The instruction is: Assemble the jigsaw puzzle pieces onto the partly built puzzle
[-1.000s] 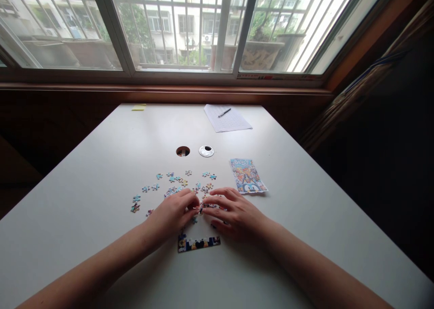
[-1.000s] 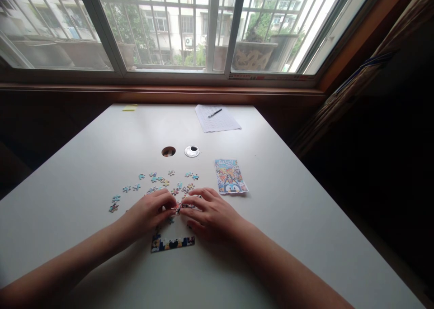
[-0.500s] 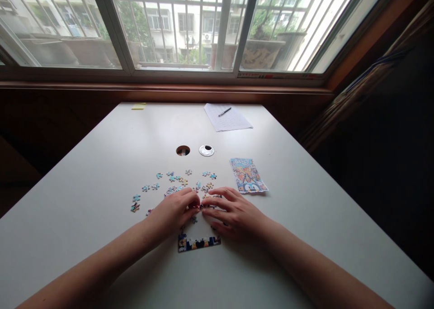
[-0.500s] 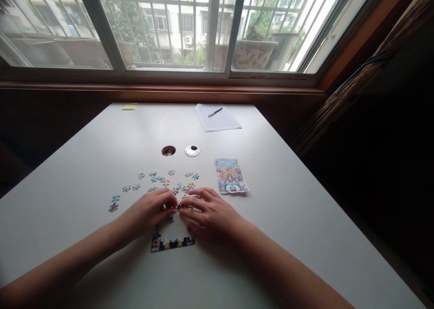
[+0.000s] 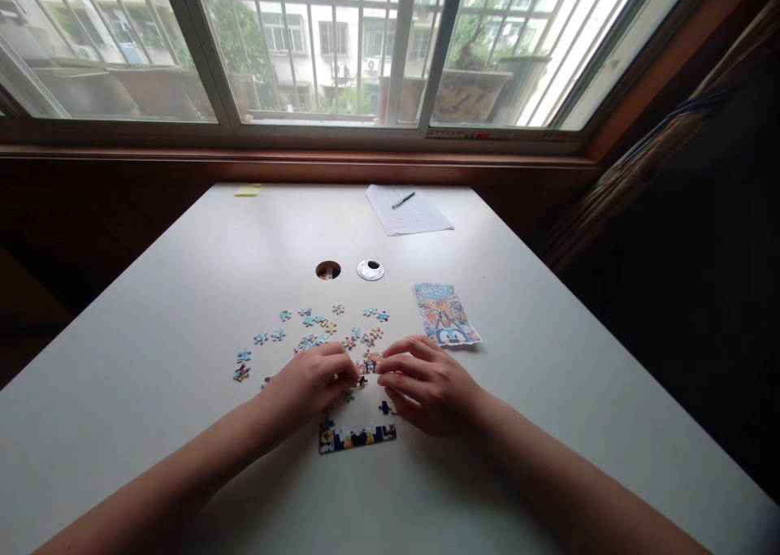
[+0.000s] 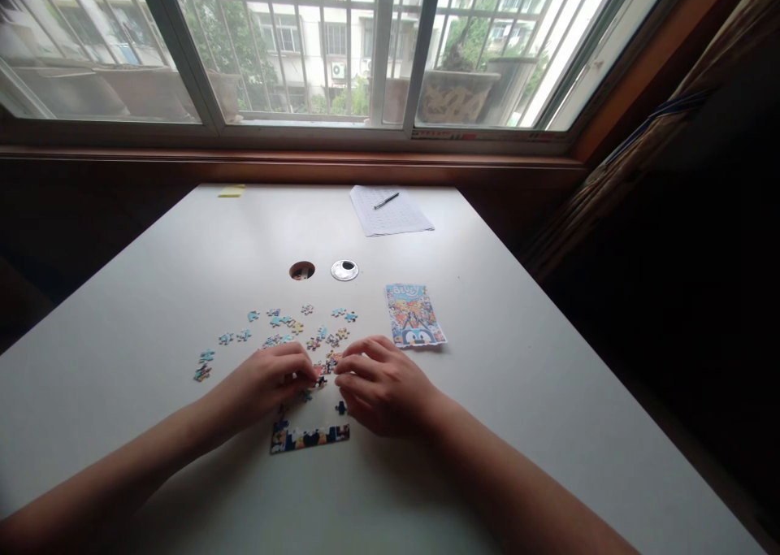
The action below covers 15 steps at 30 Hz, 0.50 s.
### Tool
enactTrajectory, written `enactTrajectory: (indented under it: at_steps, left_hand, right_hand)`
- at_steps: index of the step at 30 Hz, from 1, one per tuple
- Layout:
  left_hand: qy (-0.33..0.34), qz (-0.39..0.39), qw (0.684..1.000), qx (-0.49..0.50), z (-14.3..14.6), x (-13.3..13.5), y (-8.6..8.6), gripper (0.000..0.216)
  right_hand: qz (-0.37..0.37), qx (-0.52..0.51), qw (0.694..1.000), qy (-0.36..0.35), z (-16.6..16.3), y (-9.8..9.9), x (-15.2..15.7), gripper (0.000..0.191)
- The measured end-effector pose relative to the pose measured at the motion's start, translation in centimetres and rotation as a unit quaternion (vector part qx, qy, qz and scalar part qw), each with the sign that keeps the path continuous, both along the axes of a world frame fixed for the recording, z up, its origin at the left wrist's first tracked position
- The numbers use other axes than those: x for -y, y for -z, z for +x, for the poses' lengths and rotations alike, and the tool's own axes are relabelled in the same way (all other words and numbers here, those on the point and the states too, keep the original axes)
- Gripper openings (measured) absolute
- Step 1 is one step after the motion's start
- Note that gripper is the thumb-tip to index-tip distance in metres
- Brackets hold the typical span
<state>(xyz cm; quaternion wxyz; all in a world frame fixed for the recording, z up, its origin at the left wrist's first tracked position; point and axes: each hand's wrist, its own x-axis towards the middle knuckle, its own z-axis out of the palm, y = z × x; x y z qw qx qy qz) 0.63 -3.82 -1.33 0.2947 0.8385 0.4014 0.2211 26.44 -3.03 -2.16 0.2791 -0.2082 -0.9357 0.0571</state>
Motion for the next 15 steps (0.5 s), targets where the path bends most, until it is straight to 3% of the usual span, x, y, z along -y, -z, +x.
enactTrajectory:
  at_steps: [15]
  left_hand:
    - [0.003,0.024,1.0,-0.017,-0.1,0.02,0.54,0.011]
  right_hand:
    - [0.005,0.045,0.999,-0.007,0.0,0.04,-0.09,0.03]
